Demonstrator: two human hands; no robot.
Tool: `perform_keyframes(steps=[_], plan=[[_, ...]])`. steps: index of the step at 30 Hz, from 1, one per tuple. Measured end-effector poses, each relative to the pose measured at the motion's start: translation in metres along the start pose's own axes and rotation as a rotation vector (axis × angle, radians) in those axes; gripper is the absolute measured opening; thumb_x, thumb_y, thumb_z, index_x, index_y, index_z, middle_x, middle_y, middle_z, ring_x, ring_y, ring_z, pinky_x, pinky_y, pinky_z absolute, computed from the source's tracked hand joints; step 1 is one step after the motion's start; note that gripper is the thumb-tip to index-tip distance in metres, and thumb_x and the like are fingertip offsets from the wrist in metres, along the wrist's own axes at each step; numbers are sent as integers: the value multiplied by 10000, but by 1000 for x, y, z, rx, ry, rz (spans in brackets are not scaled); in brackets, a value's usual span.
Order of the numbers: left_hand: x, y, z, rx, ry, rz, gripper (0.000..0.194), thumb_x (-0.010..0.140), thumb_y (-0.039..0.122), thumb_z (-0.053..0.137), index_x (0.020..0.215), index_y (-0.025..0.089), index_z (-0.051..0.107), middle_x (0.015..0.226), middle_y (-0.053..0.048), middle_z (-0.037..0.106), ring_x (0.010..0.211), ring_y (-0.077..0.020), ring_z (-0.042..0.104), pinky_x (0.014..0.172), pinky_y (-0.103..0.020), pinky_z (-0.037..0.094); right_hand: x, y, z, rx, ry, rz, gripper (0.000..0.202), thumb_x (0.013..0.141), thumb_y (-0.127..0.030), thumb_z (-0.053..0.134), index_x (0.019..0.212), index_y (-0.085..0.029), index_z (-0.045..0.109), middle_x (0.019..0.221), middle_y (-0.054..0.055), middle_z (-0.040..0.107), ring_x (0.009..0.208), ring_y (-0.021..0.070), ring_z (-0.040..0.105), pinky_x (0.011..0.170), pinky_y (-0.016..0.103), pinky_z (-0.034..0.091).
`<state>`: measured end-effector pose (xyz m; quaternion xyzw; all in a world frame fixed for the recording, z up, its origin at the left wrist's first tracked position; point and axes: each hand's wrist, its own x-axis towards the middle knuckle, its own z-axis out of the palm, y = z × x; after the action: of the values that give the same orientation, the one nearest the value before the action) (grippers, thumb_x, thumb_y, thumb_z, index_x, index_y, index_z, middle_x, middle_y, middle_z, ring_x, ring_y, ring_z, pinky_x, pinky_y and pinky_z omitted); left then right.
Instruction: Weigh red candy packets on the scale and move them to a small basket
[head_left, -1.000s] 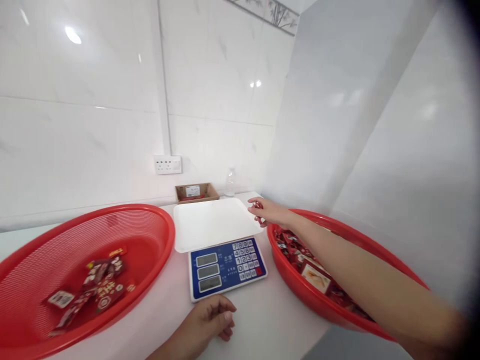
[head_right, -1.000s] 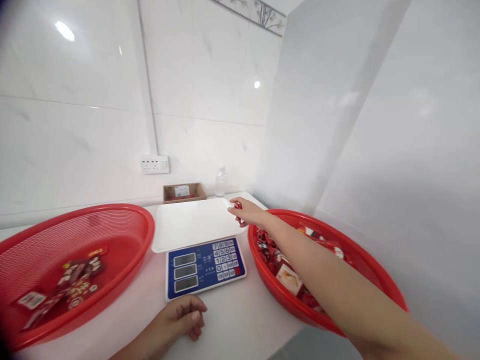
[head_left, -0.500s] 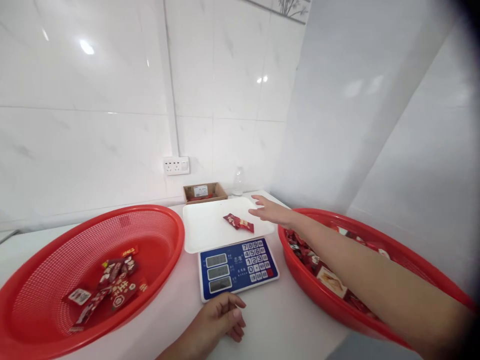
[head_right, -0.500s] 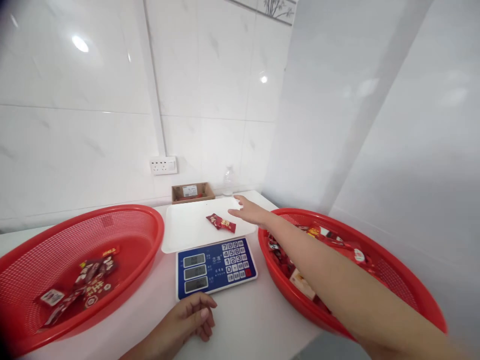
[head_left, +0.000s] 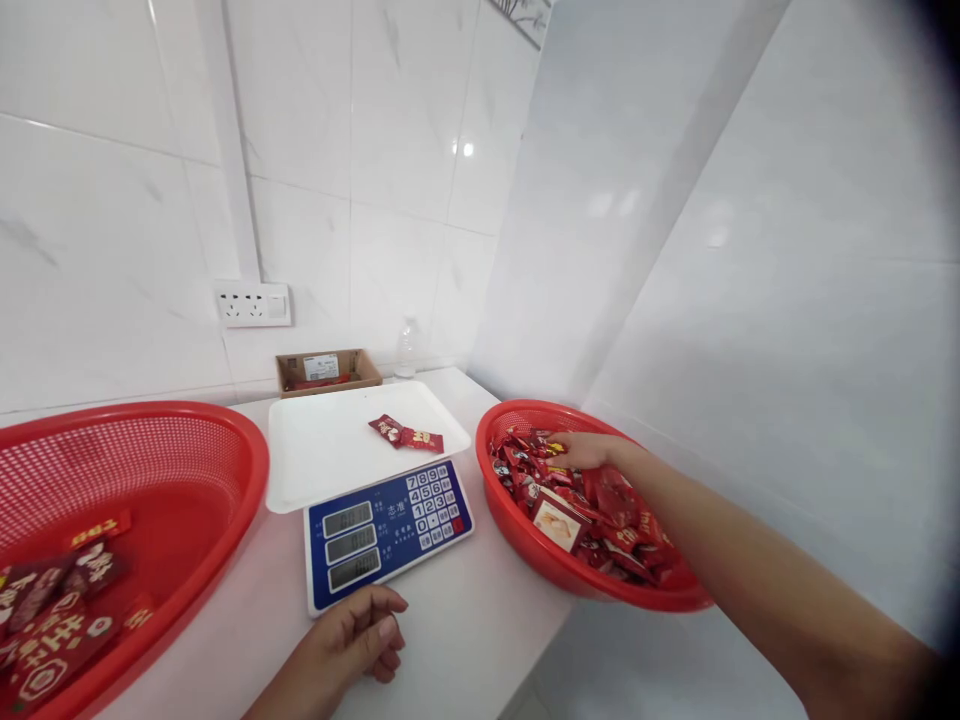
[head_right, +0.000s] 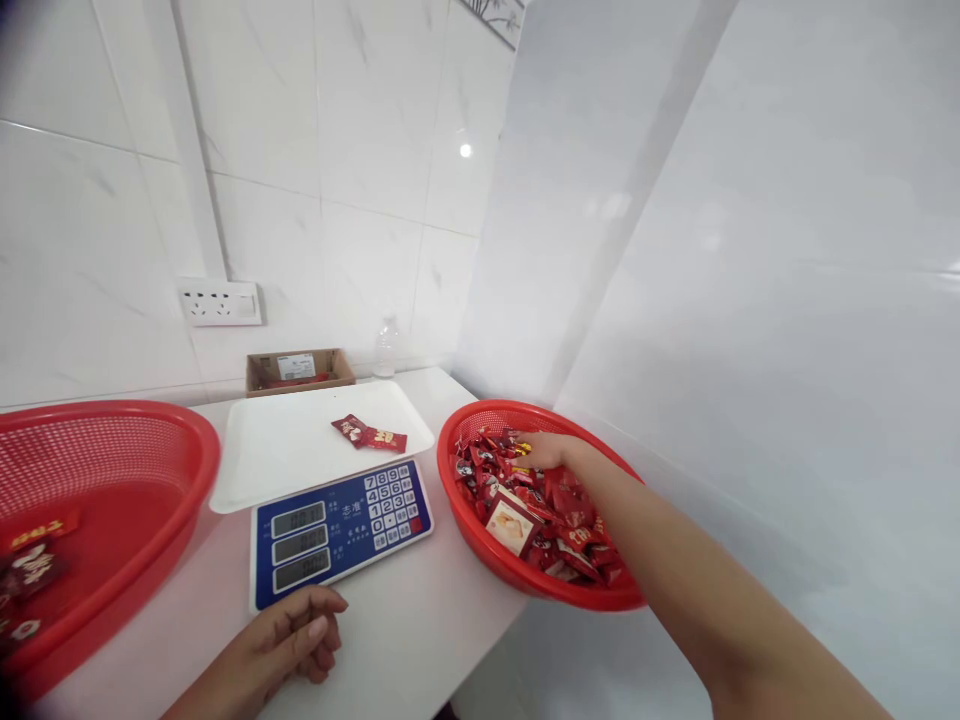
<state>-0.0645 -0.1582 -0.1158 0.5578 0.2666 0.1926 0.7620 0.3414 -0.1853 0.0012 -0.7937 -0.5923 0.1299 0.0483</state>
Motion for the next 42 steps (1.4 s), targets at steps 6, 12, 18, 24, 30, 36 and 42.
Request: perform_keyframes(steps=[6, 12, 18, 24, 30, 36, 42], plan=[[0, 0, 0, 8, 6, -3, 414, 679, 516, 635, 908, 173, 590, 709, -4, 573, 648, -145, 541, 614, -262, 422, -5, -22, -1, -54, -185, -31, 629, 664, -561, 553, 1164, -180, 561, 1248, 92, 517, 1144, 295, 457, 953, 367, 356], [-4, 3, 3, 29, 37, -1, 433, 662, 530, 640, 902, 173, 597, 717, -14, 577, 662, -155, 545, 624, -271, 424, 1, -32, 14, -73, -179, -26, 803, 604, -478, 637, 1296, -147, 401, 1280, 129, 477, 1144, 307, 450, 946, 367, 350], [-4, 3, 6, 42, 56, 15, 458, 637, 557, 643, 883, 174, 592, 700, -4, 571, 649, -153, 545, 617, -277, 428, 6, -42, 27, -51, -58, -61, 398, 609, -286, 652, 999, -219, 615, 938, 38, 666, 845, 225, 601, 735, 281, 444], [-3, 1, 6, 52, 55, 46, 453, 641, 557, 638, 867, 167, 590, 677, 6, 567, 631, -147, 545, 597, -270, 426, 1, -41, 0, 2, 78, 8, 290, 657, -239, 595, 944, -200, 611, 743, -11, 642, 698, 166, 589, 626, 245, 444], [-2, 1, 2, 74, -8, 26, 436, 667, 534, 634, 898, 169, 575, 705, 6, 569, 661, -147, 551, 627, -273, 431, -3, -35, -24, 30, 239, 78, 349, 652, -237, 595, 997, -183, 597, 805, 27, 646, 734, 196, 583, 673, 286, 439], [0, -6, 1, 45, -9, 57, 427, 670, 516, 637, 888, 157, 560, 699, 1, 564, 633, -144, 554, 604, -280, 429, 0, -71, -41, 129, 426, -5, 354, 679, -248, 568, 1029, -195, 579, 986, 50, 631, 883, 213, 564, 800, 310, 414], [-3, -4, 4, 33, -18, 90, 398, 676, 454, 651, 877, 126, 549, 682, -3, 554, 600, -128, 553, 591, -270, 431, 31, -154, -29, 369, 456, -236, 418, 739, -314, 527, 1129, -169, 492, 1020, 54, 618, 862, 170, 582, 776, 271, 451]])
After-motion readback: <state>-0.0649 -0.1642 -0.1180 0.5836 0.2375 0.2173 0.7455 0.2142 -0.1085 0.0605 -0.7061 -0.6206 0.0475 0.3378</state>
